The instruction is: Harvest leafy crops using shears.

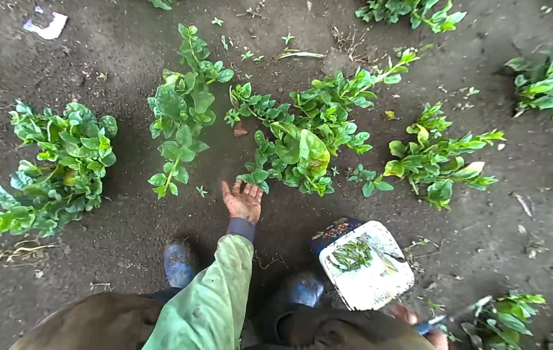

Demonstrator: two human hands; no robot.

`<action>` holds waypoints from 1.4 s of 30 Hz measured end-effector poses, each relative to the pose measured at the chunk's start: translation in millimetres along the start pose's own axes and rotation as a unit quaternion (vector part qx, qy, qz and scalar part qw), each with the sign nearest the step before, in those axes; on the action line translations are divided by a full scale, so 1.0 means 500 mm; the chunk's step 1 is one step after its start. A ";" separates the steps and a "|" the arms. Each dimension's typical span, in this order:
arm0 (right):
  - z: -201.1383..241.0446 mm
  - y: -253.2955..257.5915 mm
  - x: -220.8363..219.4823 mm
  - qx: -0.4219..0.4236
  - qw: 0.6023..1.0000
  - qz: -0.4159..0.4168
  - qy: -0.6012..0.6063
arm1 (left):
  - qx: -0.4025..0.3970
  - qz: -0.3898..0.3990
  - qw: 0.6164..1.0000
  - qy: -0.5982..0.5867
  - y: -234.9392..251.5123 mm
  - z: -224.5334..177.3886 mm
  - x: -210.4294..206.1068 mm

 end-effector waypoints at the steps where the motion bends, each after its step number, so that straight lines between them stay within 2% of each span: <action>1: 0.060 0.011 -0.021 -0.065 0.997 0.026 -0.020 | -0.003 -0.003 0.999 -0.034 -0.004 0.010 0.002; 2: 0.105 0.020 -0.047 -0.075 0.994 0.069 -0.027 | -0.008 -0.005 0.998 -0.058 -0.008 0.020 0.003; 5: 0.135 0.042 -0.125 0.014 0.984 0.176 -0.019 | -0.003 0.010 0.998 -0.056 -0.017 0.045 -0.003; 9: 0.147 0.055 -0.205 0.001 0.957 0.289 -0.021 | 0.017 0.057 0.998 0.032 -0.018 0.057 -0.034; 14: 0.119 0.059 -0.251 0.001 0.926 0.376 0.043 | -0.057 0.125 0.970 0.203 -0.020 0.034 -0.079; 16: 0.108 0.053 -0.261 -0.015 0.912 0.403 0.072 | -0.095 0.185 0.935 0.286 -0.038 0.026 -0.126; 19: 0.094 0.038 -0.279 -0.035 0.886 0.443 0.131 | -0.152 0.270 0.854 0.418 -0.062 0.020 -0.243; 22: 0.095 0.031 -0.306 -0.066 0.863 0.474 0.161 | -0.189 0.314 0.794 0.485 -0.066 0.037 -0.380; 25: 0.115 0.035 -0.341 -0.087 0.838 0.491 0.219 | -0.199 0.362 0.710 0.571 -0.071 0.065 -0.478; 27: 0.139 0.050 -0.371 -0.097 0.816 0.504 0.267 | -0.203 0.371 0.663 0.618 -0.070 0.084 -0.522; 29: 0.167 0.079 -0.403 -0.105 0.801 0.512 0.292 | -0.208 0.377 0.632 0.645 -0.066 0.103 -0.553; 33: 0.220 0.164 -0.460 -0.118 0.804 0.495 0.307 | -0.225 0.395 0.583 0.673 -0.062 0.134 -0.589; 35: 0.223 0.189 -0.471 -0.142 0.811 0.485 0.296 | -0.222 0.376 0.598 0.672 -0.052 0.136 -0.595; 36: 0.219 0.190 -0.471 -0.155 0.811 0.482 0.293 | -0.216 0.353 0.625 0.661 -0.041 0.129 -0.595; 40: 0.195 0.160 -0.453 -0.147 0.807 0.492 0.291 | -0.186 0.214 0.784 0.552 0.020 0.064 -0.568; 42: 0.198 0.147 -0.443 -0.113 0.805 0.512 0.276 | -0.157 0.182 0.820 0.519 0.033 0.042 -0.542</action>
Point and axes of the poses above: each hand's wrist, its own y-axis towards the middle knuckle, its own x-axis out of the back of the hand, z = x × y, the point moved 6 cm from there along y, towards the middle knuckle, and after that the axes turned 13 degrees about -y, right-handed, at the moved point
